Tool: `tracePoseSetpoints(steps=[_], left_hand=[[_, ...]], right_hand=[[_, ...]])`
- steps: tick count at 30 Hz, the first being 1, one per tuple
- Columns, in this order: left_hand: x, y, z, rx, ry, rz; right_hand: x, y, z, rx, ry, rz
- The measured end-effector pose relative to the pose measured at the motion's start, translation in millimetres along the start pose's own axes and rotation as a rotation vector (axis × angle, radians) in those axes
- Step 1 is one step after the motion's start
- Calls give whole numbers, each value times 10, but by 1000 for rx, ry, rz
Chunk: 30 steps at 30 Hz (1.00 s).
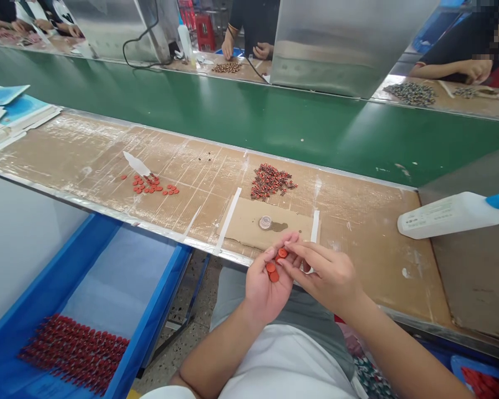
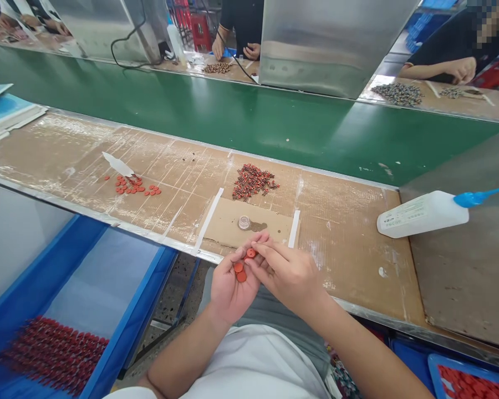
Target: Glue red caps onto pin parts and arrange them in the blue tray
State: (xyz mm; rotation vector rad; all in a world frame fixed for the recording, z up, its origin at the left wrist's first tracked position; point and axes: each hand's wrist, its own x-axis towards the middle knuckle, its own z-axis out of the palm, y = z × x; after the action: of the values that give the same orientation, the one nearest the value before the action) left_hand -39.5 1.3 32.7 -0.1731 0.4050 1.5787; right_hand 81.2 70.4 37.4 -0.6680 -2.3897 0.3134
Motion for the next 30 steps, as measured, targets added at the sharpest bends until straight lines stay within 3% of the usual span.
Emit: tracePoseSetpoints(steps=[5, 10, 17, 23, 26, 28, 30], left_hand=[[-9, -16, -4, -36, -26, -18], [-34, 3, -42, 30, -38, -24], [-68, 35, -255, 229, -79, -79], [-71, 99, -428, 223, -1, -71], [-65, 168, -491, 184, 100, -16], [-58, 229, -524, 144, 136, 22], [-43, 297, -552, 105, 143, 59]], right_hand=[[-11, -49, 31, 9, 29, 73], [0, -4, -25, 215, 7, 175], [-9, 139, -94, 201, -62, 13], [95, 176, -118, 274, -140, -73], [287, 461, -84, 240, -74, 179], [446, 788, 17, 125, 18, 417], [598, 1133, 179, 87, 13, 568]])
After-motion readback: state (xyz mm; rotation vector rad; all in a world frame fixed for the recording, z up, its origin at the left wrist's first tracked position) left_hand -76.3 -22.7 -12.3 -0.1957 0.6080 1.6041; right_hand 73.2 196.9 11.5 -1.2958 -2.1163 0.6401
